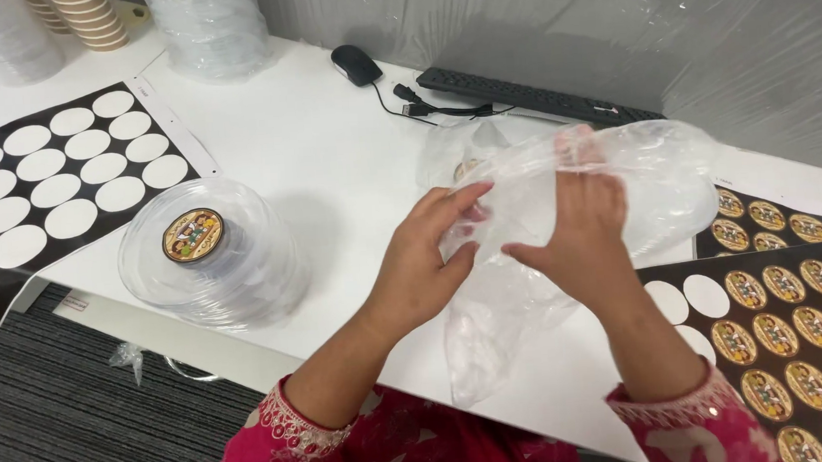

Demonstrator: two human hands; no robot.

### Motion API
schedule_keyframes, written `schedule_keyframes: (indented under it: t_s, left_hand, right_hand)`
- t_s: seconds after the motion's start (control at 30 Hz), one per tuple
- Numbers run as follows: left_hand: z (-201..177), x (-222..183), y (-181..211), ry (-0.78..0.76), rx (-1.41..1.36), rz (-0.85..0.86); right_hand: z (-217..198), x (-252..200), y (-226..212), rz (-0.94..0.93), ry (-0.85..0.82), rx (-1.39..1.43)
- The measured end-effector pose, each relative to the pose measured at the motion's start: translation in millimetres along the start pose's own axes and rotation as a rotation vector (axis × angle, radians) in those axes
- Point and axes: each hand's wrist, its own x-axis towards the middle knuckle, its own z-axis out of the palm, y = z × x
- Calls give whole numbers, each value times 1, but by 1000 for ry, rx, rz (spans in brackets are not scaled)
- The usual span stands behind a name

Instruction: The person peels round printed stickers from a sheet and presses each sticker onto the lid of a clear plastic container, then stacks the finished containers on the desk. They repeat this for several containers, occasionally repositioning the sticker sheets and moving plastic packaging aside.

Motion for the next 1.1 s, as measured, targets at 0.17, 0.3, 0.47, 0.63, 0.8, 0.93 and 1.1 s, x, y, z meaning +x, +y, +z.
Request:
schedule_keyframes:
  t_s: [0.17, 0.3, 0.47, 0.63, 0.8, 0.93, 1.1]
  left_hand:
    - [24, 19, -69, 196, -1261, -246]
    - [3, 33, -104, 297, -1459, -289]
    - [-22, 45, -32, 7, -8, -318]
    - [-15, 45, -54, 57, 518, -56]
    - [-14, 59, -47, 184, 607, -19]
    - [-7, 68, -56, 83, 65, -158]
    - [-2, 66, -92, 62, -443, -357]
  right_hand:
    - [52, 9, 26, 100, 39, 455]
    - [106, -8, 100, 802, -299, 994]
    - [74, 1, 90, 937, -188, 1907]
    - [14, 14, 66, 817, -258, 1753]
    - [-45, 32, 1, 253, 384, 651]
    - [7, 45, 13, -74, 45, 381]
    - [73, 59, 71, 741, -452, 1215]
